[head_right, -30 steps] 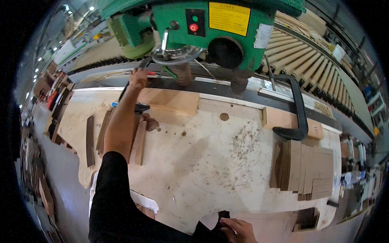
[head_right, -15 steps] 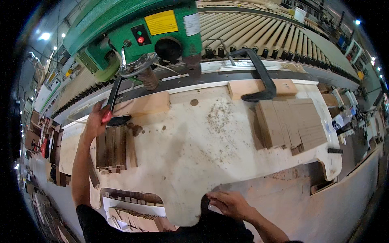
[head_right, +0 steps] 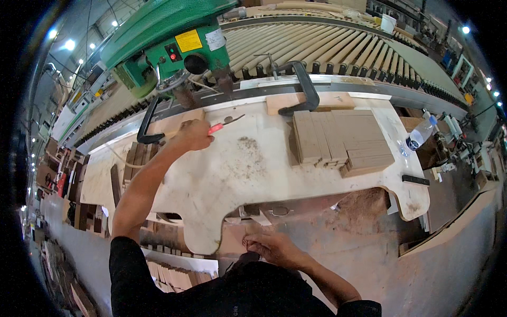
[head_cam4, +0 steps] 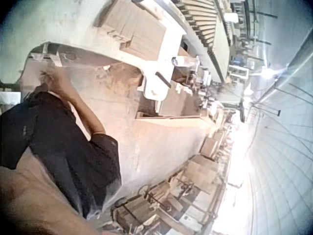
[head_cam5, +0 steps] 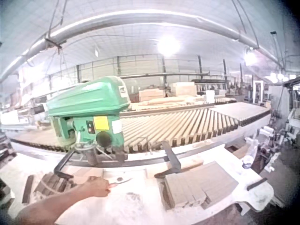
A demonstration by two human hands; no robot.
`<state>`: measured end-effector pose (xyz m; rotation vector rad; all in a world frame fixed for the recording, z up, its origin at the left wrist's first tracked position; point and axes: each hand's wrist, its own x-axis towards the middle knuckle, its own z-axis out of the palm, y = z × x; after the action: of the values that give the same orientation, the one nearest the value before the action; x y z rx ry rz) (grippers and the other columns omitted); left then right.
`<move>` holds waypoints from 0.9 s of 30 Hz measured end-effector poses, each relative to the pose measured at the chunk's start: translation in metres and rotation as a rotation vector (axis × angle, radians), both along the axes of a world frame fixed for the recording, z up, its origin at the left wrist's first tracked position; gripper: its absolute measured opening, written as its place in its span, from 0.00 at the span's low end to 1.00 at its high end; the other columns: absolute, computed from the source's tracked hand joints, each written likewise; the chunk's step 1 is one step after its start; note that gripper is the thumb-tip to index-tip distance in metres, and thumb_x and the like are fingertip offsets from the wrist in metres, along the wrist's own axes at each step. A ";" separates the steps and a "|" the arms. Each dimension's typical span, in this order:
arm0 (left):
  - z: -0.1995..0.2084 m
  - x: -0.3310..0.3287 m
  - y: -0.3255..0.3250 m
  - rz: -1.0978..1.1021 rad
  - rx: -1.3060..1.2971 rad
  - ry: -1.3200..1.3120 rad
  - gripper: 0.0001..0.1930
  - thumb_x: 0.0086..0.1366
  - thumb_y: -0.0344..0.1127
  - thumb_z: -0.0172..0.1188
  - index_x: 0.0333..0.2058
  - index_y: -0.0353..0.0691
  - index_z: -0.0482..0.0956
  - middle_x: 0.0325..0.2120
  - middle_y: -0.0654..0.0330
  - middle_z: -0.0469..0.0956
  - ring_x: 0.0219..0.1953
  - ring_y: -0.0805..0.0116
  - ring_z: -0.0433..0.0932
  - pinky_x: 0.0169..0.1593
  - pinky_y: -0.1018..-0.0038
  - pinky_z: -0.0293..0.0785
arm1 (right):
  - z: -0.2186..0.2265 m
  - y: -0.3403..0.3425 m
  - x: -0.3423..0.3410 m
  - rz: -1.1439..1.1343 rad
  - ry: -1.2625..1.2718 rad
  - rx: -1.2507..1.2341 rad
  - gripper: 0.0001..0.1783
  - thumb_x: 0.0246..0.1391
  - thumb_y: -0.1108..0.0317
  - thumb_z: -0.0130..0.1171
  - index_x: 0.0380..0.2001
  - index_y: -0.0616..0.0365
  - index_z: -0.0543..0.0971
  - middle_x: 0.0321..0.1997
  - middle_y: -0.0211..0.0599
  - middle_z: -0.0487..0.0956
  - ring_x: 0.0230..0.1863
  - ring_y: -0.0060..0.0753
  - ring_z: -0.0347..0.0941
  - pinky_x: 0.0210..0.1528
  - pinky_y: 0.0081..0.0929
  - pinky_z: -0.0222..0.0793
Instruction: The person operates a green drill press in a workshop, repeatedly drilling holes into small rectangular wooden blocks. They pick up each block from a stack, position it under the drill bit, lower the lever to drill, and then place the finished block onto a separate stack. The process is repeated continuously throughout the clip.
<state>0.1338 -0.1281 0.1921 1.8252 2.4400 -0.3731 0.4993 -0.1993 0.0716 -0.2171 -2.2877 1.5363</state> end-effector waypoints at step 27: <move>-0.075 0.188 -0.396 0.495 0.320 -0.272 0.12 0.54 0.41 0.62 0.29 0.38 0.76 0.27 0.45 0.78 0.33 0.42 0.77 0.37 0.54 0.71 | 0.011 0.130 -0.043 -0.272 -0.077 1.077 0.07 0.51 0.66 0.59 0.33 0.55 0.77 0.37 0.43 0.78 0.36 0.45 0.78 0.39 0.43 0.71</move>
<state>0.3214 -0.5240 0.1168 1.1741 2.7332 0.2936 0.4562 -0.0698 0.0822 -0.2585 -2.6454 0.0573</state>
